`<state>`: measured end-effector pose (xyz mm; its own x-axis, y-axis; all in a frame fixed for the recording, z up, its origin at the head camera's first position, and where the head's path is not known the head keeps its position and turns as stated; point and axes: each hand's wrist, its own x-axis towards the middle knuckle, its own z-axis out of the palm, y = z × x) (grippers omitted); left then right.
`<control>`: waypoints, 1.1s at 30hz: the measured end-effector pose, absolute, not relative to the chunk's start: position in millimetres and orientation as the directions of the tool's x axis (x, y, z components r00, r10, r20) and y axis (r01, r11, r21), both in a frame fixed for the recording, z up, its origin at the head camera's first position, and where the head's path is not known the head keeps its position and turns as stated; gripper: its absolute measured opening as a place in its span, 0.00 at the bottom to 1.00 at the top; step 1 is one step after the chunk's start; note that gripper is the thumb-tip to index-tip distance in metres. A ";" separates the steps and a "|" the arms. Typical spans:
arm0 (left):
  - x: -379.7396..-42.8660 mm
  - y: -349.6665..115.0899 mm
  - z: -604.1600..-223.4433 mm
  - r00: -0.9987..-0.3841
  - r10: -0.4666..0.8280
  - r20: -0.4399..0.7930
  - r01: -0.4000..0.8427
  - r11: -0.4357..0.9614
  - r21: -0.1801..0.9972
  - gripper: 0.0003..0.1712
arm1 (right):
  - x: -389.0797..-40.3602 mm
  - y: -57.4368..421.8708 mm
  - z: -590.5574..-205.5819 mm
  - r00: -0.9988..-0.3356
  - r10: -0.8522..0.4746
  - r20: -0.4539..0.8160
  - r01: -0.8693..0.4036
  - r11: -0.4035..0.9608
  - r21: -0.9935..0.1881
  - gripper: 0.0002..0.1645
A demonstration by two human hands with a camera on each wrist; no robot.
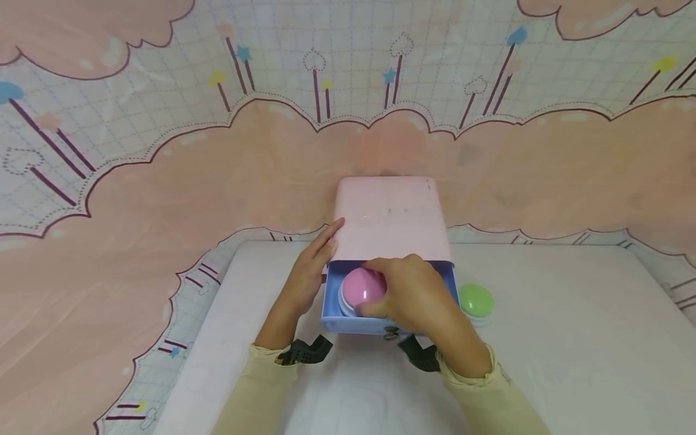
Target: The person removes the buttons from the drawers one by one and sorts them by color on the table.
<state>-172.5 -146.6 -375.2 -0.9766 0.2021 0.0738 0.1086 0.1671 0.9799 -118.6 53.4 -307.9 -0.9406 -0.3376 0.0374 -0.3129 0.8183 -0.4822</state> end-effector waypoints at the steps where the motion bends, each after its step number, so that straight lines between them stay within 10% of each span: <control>1: -173.0 -146.7 -374.6 -0.976 0.203 0.075 0.109 0.164 0.980 0.27 | -118.3 54.0 -306.6 -0.942 -0.333 0.035 -0.307 0.819 -0.485 0.38; 33: -172.8 -146.2 -375.0 -0.979 0.187 0.076 0.113 0.194 0.974 0.26 | -97.9 79.0 -285.9 -0.935 -0.290 0.205 -0.350 0.853 -0.388 0.38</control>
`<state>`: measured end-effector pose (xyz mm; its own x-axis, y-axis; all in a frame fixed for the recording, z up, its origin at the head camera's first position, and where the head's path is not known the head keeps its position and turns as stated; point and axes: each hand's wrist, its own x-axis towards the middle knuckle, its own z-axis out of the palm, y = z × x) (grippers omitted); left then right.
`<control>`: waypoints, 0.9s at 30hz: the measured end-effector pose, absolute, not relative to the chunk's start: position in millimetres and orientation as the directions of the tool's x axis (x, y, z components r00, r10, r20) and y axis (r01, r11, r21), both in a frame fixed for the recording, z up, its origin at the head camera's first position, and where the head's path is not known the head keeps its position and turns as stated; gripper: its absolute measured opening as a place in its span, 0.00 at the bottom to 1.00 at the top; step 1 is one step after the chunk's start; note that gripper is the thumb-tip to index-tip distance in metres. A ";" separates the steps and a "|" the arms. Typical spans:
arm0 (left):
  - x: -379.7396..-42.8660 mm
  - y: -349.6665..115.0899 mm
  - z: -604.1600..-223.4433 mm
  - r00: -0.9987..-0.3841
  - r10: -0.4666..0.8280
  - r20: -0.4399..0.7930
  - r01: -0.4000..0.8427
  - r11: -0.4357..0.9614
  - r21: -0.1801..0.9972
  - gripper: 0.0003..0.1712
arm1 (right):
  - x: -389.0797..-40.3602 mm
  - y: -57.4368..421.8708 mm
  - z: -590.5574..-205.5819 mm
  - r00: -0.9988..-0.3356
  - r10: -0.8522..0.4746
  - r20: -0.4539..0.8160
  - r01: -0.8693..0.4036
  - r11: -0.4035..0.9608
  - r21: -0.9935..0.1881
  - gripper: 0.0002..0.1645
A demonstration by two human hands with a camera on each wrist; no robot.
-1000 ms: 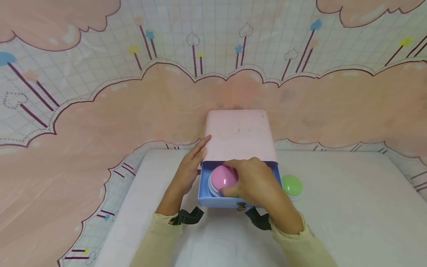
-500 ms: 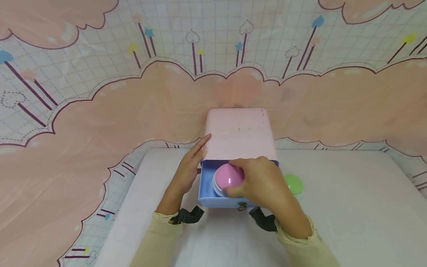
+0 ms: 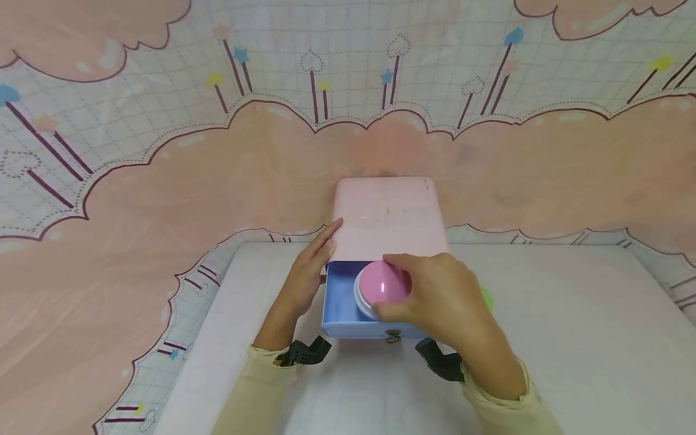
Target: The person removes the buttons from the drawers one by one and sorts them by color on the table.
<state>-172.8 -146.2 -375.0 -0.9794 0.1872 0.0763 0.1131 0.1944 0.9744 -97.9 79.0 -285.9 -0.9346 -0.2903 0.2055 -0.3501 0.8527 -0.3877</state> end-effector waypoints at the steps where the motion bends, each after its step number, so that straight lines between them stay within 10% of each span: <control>1: -172.7 -146.6 -374.8 -0.980 0.186 0.076 0.113 0.195 0.974 0.26 | -97.5 80.6 -284.9 -0.932 -0.294 0.212 -0.356 0.852 -0.383 0.38; 27: -172.9 -147.5 -375.2 -0.976 0.204 0.073 0.110 0.181 0.977 0.26 | -88.6 142.5 -272.7 -0.931 -0.277 0.239 -0.347 0.874 -0.341 0.41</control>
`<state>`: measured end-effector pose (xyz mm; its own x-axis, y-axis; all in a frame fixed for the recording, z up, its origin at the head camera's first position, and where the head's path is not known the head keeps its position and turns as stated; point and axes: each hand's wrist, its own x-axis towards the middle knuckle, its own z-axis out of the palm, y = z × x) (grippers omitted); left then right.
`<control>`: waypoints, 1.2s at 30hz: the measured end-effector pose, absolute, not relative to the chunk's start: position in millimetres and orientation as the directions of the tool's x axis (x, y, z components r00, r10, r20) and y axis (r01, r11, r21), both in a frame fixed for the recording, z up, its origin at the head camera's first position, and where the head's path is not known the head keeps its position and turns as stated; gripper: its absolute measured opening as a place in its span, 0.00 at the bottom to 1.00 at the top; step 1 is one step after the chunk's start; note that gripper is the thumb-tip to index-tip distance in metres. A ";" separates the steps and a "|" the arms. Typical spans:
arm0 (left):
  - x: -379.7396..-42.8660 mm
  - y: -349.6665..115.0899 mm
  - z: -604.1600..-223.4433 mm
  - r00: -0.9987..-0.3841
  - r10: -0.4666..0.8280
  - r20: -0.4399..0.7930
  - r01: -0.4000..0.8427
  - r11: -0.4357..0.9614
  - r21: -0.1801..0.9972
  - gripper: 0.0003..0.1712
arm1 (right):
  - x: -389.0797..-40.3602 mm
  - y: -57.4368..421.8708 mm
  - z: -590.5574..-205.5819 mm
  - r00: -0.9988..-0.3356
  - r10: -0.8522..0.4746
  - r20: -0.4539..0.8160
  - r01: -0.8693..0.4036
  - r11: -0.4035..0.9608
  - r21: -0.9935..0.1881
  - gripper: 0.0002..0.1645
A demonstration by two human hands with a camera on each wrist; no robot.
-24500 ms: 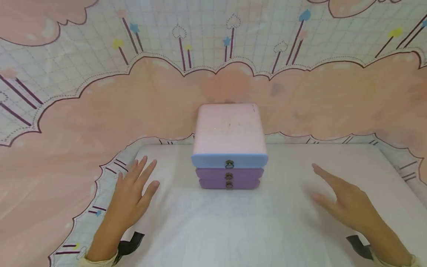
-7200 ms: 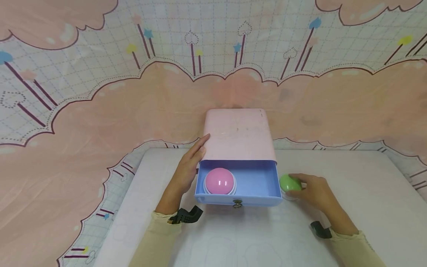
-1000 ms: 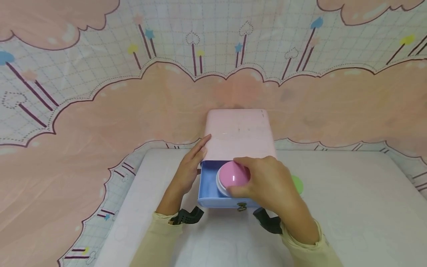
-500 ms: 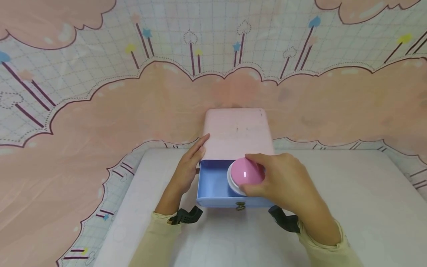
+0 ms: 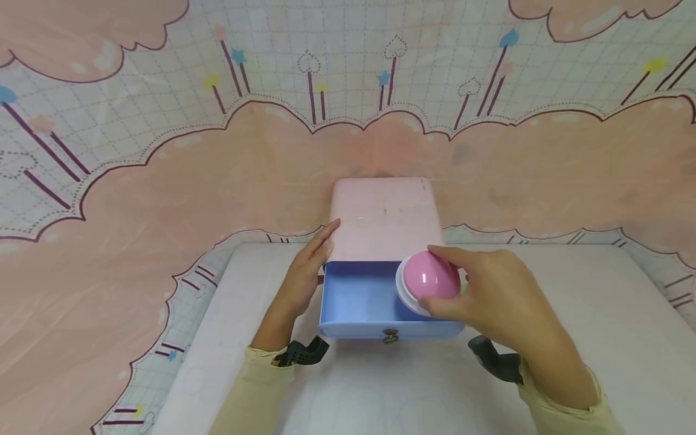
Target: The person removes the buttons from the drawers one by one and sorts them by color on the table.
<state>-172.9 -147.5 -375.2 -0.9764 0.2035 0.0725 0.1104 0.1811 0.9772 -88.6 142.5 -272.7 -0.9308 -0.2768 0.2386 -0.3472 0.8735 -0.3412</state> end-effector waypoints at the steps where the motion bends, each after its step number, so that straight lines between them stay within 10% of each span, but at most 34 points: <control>1: -172.9 -147.4 -375.1 -0.976 0.206 0.072 0.110 0.179 0.978 0.26 | -88.1 144.9 -272.8 -0.930 -0.275 0.242 -0.347 0.873 -0.342 0.41; 36: -172.1 -147.2 -374.6 -0.978 0.197 0.069 0.108 0.196 0.975 0.26 | -85.1 213.7 -301.8 -0.955 -0.170 0.243 -0.246 0.911 -0.330 0.45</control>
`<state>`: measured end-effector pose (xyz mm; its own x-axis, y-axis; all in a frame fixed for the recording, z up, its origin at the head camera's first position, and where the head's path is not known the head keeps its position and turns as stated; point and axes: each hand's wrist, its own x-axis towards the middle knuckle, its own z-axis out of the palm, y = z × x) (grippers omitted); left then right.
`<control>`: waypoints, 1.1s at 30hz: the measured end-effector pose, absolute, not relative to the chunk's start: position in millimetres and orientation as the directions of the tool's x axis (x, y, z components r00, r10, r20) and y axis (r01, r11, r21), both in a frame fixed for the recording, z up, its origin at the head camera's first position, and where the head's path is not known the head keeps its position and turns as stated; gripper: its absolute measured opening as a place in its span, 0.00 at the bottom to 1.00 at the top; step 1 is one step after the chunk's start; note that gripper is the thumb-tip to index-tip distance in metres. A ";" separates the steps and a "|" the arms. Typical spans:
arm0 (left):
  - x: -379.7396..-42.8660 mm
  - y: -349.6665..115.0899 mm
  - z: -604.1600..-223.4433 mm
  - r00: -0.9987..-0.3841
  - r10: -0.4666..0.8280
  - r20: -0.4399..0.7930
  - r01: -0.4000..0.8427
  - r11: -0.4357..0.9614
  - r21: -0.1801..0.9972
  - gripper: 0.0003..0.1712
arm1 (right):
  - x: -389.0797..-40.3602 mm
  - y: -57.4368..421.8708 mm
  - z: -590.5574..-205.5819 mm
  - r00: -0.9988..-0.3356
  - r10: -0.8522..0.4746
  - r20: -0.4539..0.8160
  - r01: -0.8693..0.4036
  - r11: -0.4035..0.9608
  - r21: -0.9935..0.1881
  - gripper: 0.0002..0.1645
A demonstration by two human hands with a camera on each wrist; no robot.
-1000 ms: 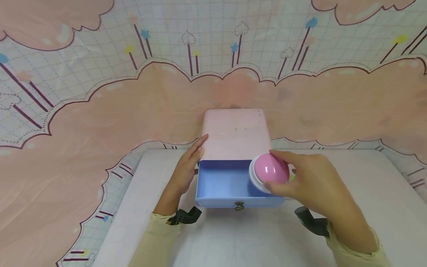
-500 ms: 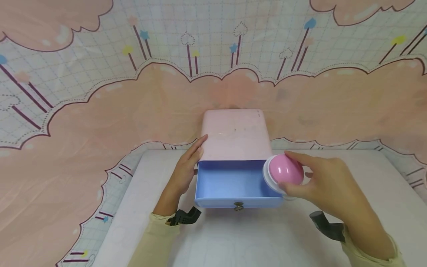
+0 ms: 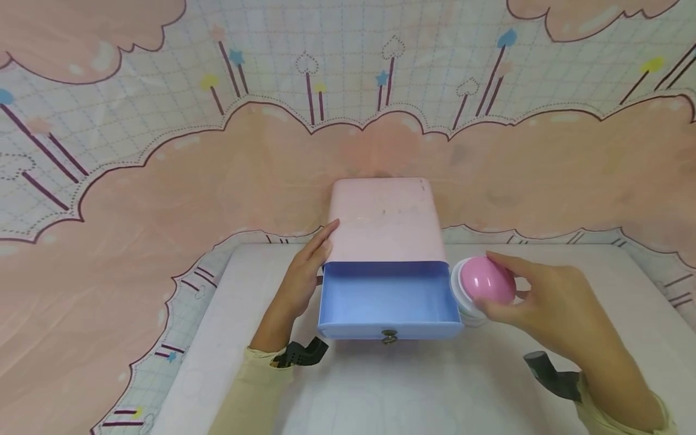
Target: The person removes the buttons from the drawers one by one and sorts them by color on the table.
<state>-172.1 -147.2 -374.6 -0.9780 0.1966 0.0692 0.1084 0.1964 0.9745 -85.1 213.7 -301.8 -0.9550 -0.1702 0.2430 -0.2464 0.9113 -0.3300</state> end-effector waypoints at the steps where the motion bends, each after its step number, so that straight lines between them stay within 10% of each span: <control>1: -172.3 -146.9 -374.7 -0.978 0.198 0.070 0.110 0.198 0.974 0.26 | -84.9 215.4 -303.1 -0.953 -0.170 0.253 -0.249 0.912 -0.326 0.45; 33: -172.6 -147.4 -374.1 -0.976 0.207 0.074 0.114 0.188 0.976 0.26 | -99.5 249.0 -376.7 -0.979 -0.194 0.059 -0.201 0.899 -0.389 0.45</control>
<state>-172.6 -147.4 -374.1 -0.9755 0.2072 0.0736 0.1135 0.1879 0.9756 -99.5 249.0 -376.7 -0.9793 -0.1936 0.0586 -0.2010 0.8992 -0.3885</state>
